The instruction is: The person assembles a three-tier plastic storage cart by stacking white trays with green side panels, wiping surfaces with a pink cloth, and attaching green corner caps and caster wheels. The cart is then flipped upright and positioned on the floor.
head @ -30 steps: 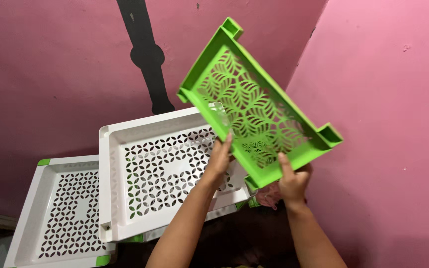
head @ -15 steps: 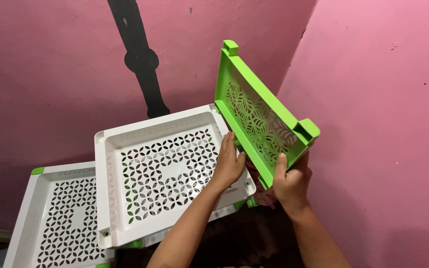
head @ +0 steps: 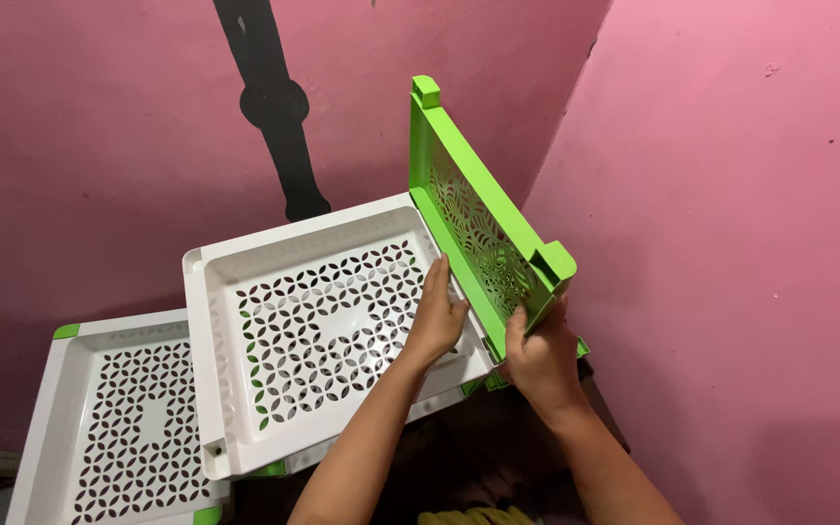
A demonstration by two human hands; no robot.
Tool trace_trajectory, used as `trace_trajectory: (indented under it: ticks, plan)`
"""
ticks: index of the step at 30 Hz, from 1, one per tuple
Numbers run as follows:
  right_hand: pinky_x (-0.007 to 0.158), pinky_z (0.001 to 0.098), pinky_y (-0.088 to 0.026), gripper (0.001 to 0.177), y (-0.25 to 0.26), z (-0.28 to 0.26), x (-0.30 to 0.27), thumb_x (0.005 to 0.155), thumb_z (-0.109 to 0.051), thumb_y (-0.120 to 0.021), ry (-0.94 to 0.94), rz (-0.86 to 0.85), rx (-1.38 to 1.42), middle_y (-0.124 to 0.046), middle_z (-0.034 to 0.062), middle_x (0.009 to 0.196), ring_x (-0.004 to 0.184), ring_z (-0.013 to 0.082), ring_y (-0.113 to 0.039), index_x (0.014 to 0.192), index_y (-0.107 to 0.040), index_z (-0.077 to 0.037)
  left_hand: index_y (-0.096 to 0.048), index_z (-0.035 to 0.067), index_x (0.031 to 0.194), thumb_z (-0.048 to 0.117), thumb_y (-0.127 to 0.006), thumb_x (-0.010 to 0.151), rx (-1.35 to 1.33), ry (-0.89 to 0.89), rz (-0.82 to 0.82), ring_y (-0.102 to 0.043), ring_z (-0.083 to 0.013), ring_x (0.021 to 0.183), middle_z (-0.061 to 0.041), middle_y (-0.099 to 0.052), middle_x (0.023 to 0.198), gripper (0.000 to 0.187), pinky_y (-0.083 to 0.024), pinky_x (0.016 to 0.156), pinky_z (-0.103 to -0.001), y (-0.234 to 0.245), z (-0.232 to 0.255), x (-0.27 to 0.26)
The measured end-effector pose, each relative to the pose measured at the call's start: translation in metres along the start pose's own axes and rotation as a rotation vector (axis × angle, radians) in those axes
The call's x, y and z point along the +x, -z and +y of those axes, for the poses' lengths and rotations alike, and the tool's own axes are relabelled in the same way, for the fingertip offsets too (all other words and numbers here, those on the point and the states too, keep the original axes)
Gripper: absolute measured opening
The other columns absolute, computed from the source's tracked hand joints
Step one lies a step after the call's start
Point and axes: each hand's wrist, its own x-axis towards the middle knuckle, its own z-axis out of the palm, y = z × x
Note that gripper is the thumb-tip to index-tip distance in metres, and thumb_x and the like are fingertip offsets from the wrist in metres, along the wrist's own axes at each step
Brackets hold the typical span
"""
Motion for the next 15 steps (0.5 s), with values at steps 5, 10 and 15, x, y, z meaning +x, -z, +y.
trace_trajectory:
  ticks: [5,10,15]
  plan:
    - [0.063,0.0425,-0.062,0.036,-0.002,0.013,-0.008,0.096,-0.011,-0.055,-0.08,-0.08,0.01,-0.069,0.0197,0.084,0.071,0.0352,-0.073,0.125,-0.043,0.006,-0.014,0.001,0.16,0.013,-0.062,0.096,-0.029,0.041,-0.065,-0.023,-0.0365,0.153,-0.023,-0.02,0.166,0.081,-0.024,0.123,-0.039,-0.004,-0.012,-0.011]
    - [0.064,0.0418,-0.059,0.021,-0.012,0.024,-0.017,0.097,-0.01,-0.06,-0.008,-0.035,-0.051,-0.071,0.0178,0.082,0.071,0.0341,-0.073,0.112,-0.052,0.001,-0.016,0.002,0.161,0.014,-0.057,0.096,-0.036,0.027,-0.02,-0.029,-0.0363,0.152,-0.022,-0.022,0.167,0.078,-0.028,0.123,-0.04,-0.005,-0.005,-0.012]
    - [0.061,0.0398,-0.059,0.026,-0.02,0.03,-0.028,0.094,-0.008,-0.061,0.033,-0.003,-0.035,-0.069,0.0168,0.084,0.067,0.0294,-0.072,0.115,-0.051,0.003,-0.034,0.008,0.159,0.013,-0.051,0.09,0.125,0.012,-0.101,-0.019,-0.0413,0.153,-0.025,-0.012,0.166,0.071,-0.029,0.118,-0.045,0.007,0.019,-0.026]
